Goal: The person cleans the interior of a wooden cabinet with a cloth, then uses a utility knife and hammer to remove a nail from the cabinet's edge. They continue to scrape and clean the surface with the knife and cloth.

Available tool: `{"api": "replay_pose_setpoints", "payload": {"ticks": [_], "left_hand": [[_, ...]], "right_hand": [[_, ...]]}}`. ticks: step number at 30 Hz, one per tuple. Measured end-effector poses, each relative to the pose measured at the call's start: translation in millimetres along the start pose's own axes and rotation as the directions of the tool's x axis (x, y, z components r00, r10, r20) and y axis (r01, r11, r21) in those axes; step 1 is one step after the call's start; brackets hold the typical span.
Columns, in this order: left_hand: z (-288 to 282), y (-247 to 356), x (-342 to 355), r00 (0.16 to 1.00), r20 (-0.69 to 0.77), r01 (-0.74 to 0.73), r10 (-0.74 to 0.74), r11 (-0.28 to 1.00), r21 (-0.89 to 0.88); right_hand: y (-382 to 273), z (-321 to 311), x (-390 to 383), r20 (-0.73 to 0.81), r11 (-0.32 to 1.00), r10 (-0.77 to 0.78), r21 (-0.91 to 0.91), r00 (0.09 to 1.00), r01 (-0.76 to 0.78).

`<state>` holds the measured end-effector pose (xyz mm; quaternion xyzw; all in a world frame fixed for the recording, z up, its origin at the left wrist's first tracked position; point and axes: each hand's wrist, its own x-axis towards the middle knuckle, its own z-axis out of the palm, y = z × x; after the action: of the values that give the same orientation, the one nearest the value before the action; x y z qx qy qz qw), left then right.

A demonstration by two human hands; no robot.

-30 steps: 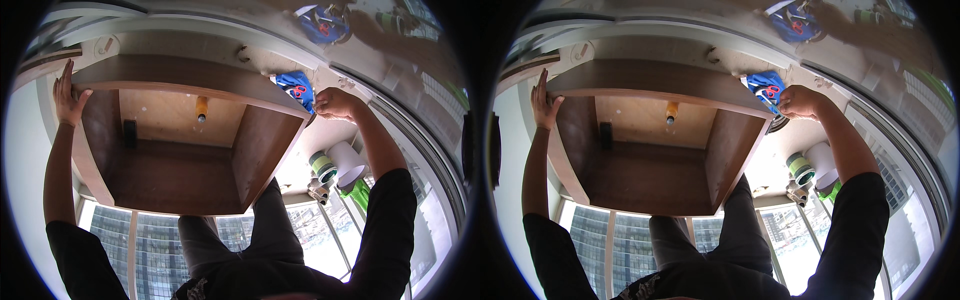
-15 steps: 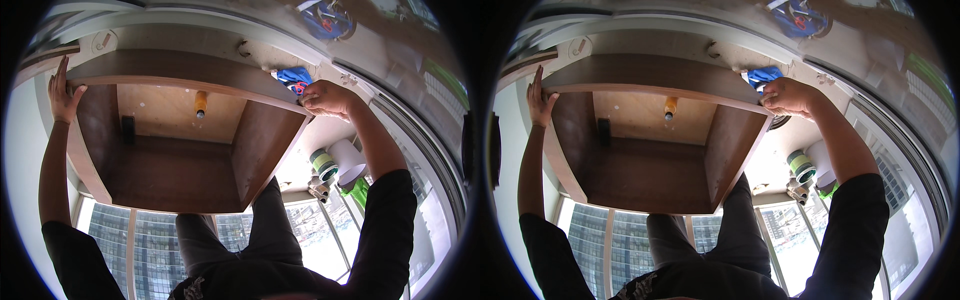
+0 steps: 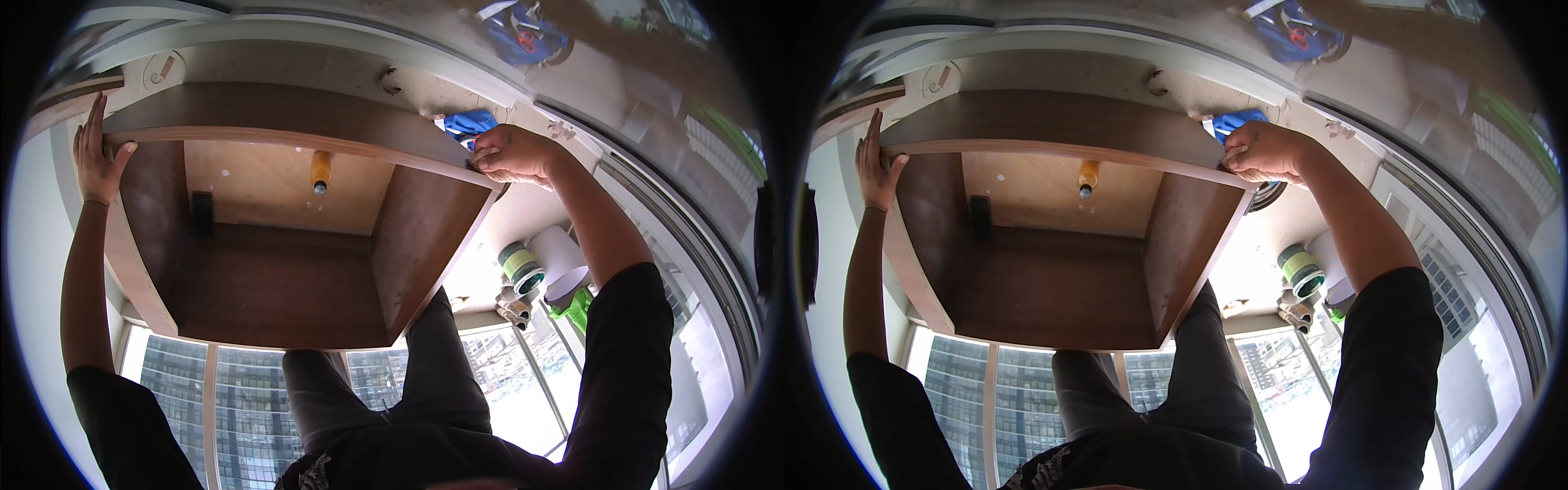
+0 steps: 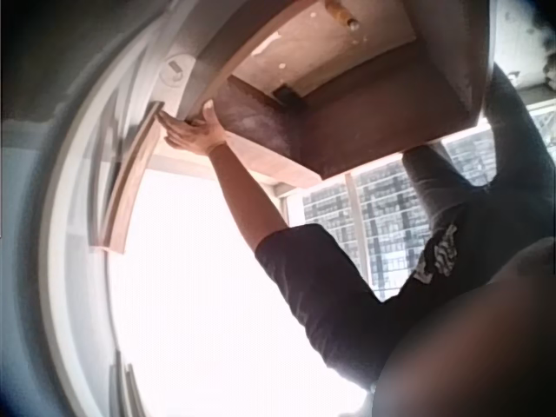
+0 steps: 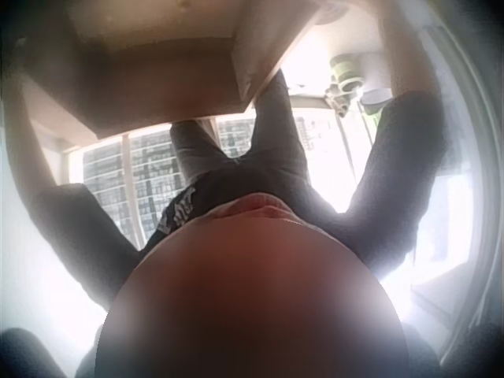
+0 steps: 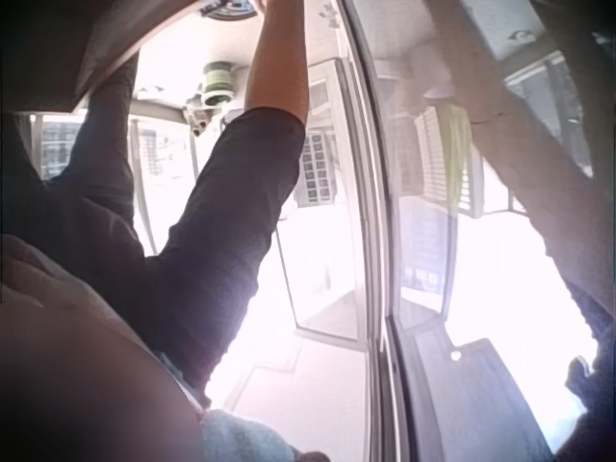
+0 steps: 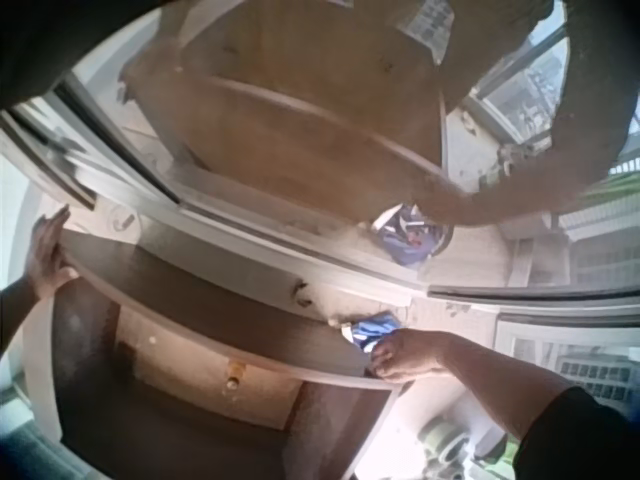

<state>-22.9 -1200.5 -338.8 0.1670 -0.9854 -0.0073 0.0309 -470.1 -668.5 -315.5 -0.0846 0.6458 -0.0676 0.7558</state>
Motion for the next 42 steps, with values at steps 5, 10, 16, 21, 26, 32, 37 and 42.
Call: {"api": "replay_pose_setpoints", "payload": {"ticks": [5, 10, 16, 21, 26, 32, 37, 42], "left_hand": [[1, -1, -1, 1.000, -0.008, -0.014, 0.014, 1.000, -0.008], [2, -1, -1, 1.000, -0.006, -0.003, 0.003, 1.000, -0.003], [4, -4, -3, 1.000, -0.009, -0.002, 0.002, 1.000, 0.012], [5, -4, -1, 1.000, -0.016, -0.002, 0.002, 1.000, 0.005], [2, -3, -6, 1.000, -0.009, 0.007, -0.007, 1.000, 0.002], [0, 2, -1, 1.000, 0.001, 0.016, -0.016, 0.999, -0.033], [2, -2, -2, 1.000, -0.003, 0.004, -0.004, 1.000, -0.009], [2, 1, 1, 1.000, -0.015, -0.001, 0.000, 1.000, -0.003]], "right_hand": [[1, 7, -11, -0.113, 0.993, -0.081, -0.098, 0.990, 0.070], [-9, 16, -24, -0.108, 0.999, -0.035, 0.026, 0.993, 0.038], [5, 6, -35, -0.162, 0.998, 0.047, 0.054, 0.986, -0.038], [-25, 19, -7, -0.145, 0.992, -0.110, -0.074, 0.983, 0.100], [-23, 8, 1, -0.085, 0.969, -0.097, -0.234, 0.992, 0.075], [-36, 21, 21, -0.153, 0.990, -0.025, -0.143, 0.988, 0.003], [-6, -5, 10, -0.054, 0.914, -0.014, -0.406, 0.998, -0.009], [-27, 18, 11, -0.011, 0.998, -0.065, -0.016, 0.998, 0.065]]}}
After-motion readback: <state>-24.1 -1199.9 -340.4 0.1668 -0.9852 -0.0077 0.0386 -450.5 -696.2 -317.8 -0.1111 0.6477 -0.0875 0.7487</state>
